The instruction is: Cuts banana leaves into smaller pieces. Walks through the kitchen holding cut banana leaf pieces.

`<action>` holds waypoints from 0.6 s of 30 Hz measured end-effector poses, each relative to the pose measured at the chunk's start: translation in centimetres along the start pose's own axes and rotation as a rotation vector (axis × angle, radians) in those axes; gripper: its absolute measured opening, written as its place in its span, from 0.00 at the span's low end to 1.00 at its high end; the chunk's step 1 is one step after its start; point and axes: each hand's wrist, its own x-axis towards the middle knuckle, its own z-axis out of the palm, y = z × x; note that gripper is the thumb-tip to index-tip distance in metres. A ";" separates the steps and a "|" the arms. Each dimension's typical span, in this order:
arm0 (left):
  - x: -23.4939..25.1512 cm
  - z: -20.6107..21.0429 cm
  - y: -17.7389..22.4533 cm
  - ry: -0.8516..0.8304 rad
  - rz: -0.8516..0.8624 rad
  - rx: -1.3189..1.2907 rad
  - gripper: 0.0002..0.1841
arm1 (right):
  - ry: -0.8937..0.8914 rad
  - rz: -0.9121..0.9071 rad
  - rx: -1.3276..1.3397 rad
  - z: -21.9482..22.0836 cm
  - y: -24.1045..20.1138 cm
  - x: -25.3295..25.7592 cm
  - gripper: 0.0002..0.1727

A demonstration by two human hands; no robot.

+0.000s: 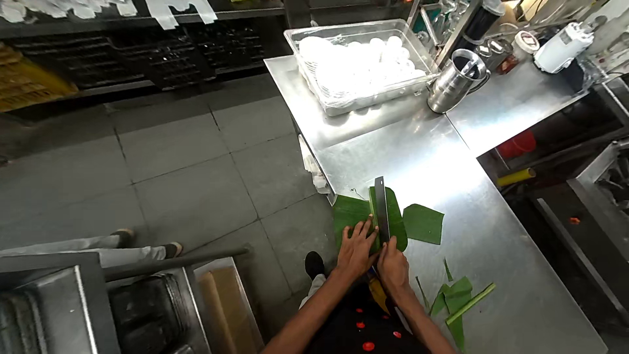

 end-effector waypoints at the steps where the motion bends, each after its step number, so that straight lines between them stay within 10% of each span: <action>1: 0.1 0.0 -0.1 0.002 0.007 -0.003 0.39 | 0.005 -0.003 0.000 -0.1 -0.1 0.3 0.21; 18: 0.7 0.2 -0.8 -0.053 0.017 -0.150 0.40 | -0.033 0.017 0.002 -1.3 -2.8 5.2 0.20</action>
